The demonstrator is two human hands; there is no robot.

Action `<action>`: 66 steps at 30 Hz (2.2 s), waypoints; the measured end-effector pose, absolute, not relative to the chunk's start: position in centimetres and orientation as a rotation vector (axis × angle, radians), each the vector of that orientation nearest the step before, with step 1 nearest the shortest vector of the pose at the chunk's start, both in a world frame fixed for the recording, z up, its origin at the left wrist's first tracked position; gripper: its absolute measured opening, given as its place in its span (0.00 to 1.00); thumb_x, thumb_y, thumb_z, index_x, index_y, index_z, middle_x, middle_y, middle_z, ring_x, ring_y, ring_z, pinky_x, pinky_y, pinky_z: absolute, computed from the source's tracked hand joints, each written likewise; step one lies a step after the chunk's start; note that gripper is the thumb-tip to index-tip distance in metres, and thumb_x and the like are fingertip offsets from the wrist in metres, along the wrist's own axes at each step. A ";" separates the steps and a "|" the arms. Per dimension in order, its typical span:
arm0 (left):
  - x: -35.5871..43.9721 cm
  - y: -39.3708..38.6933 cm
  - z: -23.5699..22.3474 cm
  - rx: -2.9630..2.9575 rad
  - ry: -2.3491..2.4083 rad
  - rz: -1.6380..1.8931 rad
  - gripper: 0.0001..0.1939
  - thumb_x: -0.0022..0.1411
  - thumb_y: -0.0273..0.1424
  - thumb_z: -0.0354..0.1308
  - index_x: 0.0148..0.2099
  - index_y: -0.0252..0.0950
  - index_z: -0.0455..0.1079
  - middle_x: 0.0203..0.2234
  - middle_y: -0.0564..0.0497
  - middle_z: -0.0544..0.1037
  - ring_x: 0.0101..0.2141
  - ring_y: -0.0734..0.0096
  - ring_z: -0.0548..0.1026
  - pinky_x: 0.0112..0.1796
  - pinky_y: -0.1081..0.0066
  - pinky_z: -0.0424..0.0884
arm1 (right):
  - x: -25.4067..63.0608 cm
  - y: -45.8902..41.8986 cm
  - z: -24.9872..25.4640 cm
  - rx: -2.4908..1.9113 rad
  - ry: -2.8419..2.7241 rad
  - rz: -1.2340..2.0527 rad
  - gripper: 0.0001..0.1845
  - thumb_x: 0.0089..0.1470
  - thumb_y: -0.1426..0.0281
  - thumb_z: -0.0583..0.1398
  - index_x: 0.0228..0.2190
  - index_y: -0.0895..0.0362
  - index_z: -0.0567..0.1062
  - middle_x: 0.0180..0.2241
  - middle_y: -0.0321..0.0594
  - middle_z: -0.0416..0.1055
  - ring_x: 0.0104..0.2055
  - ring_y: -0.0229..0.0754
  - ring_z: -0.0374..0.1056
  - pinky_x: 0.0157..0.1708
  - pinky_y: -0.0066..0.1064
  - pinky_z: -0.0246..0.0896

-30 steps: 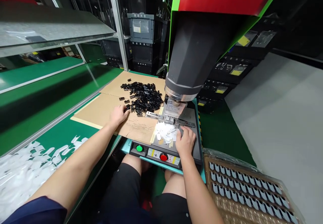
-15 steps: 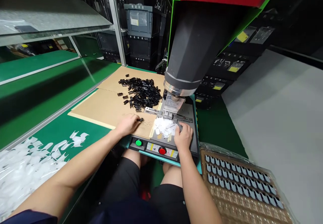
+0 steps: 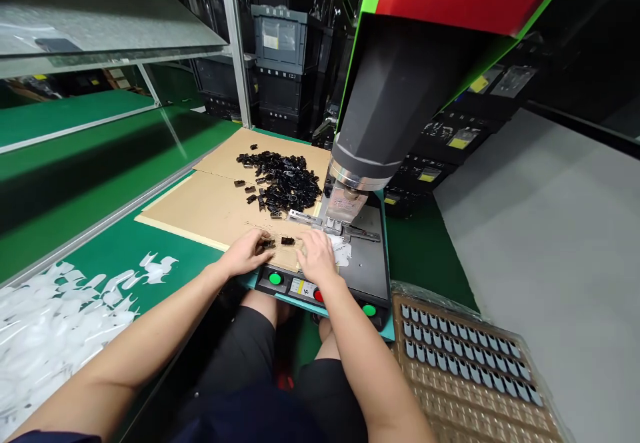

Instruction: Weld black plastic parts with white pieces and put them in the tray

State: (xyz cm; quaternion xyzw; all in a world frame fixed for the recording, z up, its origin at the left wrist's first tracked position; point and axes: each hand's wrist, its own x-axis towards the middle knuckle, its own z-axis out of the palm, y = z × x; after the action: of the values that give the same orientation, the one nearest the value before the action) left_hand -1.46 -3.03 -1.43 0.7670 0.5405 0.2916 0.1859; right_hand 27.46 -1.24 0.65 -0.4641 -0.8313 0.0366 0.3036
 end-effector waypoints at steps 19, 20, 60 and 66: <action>6.4 2.4 1.4 2.314 1.344 0.997 0.13 0.73 0.37 0.59 0.55 0.41 0.79 0.49 0.45 0.82 0.52 0.55 0.78 0.56 0.55 0.74 | 33.3 1.6 -0.5 -1.572 -1.744 -0.043 0.15 0.68 0.65 0.57 0.50 0.54 0.80 0.48 0.47 0.80 0.50 0.54 0.68 0.54 0.44 0.62; 8.1 3.3 1.7 2.328 1.350 0.994 0.14 0.73 0.36 0.59 0.56 0.40 0.79 0.49 0.45 0.82 0.51 0.55 0.78 0.55 0.55 0.74 | 33.6 2.0 -0.6 -1.609 -1.741 -0.068 0.15 0.68 0.65 0.57 0.50 0.54 0.80 0.48 0.48 0.79 0.50 0.55 0.67 0.54 0.44 0.61; 1.6 -4.3 -2.3 2.474 1.400 0.335 0.48 0.59 0.47 0.70 0.77 0.45 0.57 0.75 0.39 0.58 0.74 0.41 0.54 0.73 0.40 0.48 | 46.7 -10.8 -1.9 -1.743 -2.329 0.160 0.45 0.55 0.66 0.67 0.71 0.42 0.61 0.72 0.44 0.60 0.75 0.59 0.52 0.70 0.58 0.52; 1.7 -4.4 -2.4 2.505 1.384 0.333 0.47 0.56 0.41 0.72 0.75 0.48 0.60 0.74 0.41 0.61 0.73 0.42 0.57 0.72 0.42 0.52 | 47.3 -11.3 -1.6 -1.715 -2.367 0.100 0.46 0.55 0.68 0.68 0.71 0.41 0.61 0.72 0.42 0.62 0.74 0.58 0.55 0.71 0.58 0.51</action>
State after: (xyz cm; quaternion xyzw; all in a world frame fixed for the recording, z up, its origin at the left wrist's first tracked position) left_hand 1.72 -4.41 -2.35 0.8620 0.4762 0.1147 0.1301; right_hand 47.27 -11.30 -1.56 -0.5830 -0.8045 0.0340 0.1084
